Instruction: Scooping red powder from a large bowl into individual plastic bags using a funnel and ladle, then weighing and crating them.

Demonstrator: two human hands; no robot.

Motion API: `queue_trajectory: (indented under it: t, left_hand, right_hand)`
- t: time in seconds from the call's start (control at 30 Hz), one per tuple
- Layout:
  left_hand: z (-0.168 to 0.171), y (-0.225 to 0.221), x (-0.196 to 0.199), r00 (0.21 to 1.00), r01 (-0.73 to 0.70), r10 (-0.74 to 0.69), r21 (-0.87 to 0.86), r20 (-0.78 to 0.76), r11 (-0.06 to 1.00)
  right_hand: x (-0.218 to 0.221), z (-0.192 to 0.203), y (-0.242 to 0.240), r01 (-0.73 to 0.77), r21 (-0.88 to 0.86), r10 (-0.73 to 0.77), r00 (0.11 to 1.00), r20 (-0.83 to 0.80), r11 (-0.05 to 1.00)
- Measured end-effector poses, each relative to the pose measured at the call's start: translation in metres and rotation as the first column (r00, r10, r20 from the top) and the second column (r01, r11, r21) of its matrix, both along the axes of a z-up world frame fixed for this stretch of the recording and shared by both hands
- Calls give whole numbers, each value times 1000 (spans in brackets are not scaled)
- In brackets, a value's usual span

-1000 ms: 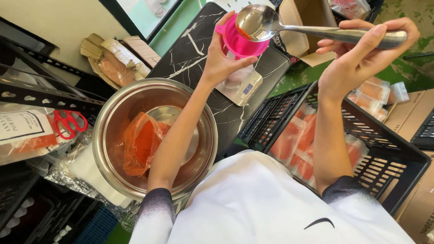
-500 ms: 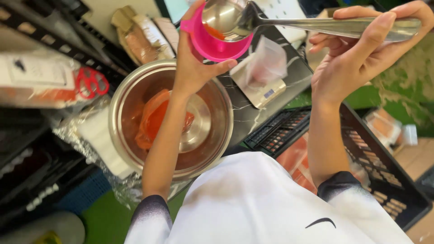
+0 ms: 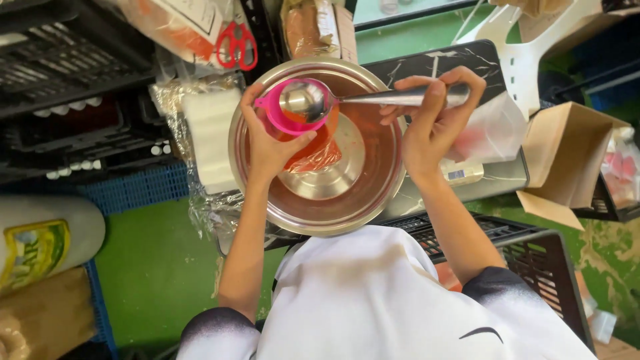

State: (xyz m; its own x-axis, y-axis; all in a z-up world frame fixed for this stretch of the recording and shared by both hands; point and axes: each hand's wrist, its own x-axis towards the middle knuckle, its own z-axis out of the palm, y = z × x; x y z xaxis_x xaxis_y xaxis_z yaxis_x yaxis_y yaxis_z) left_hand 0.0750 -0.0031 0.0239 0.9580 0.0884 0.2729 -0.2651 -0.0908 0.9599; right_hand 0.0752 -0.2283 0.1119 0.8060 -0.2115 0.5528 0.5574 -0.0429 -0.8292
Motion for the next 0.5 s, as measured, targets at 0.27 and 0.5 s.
queue_trajectory:
  t: [0.27, 0.5]
  left_hand:
    - [-21, 18, -24, 983, -116, 122, 47, -135, 992]
    - [-10, -23, -89, 994, 105, -105, 19, -29, 994]
  right_hand:
    - [5, -14, -7, 101, 82, -107, 991, 79, 991]
    - [15, -60, -25, 61, -55, -61, 998, -1, 997]
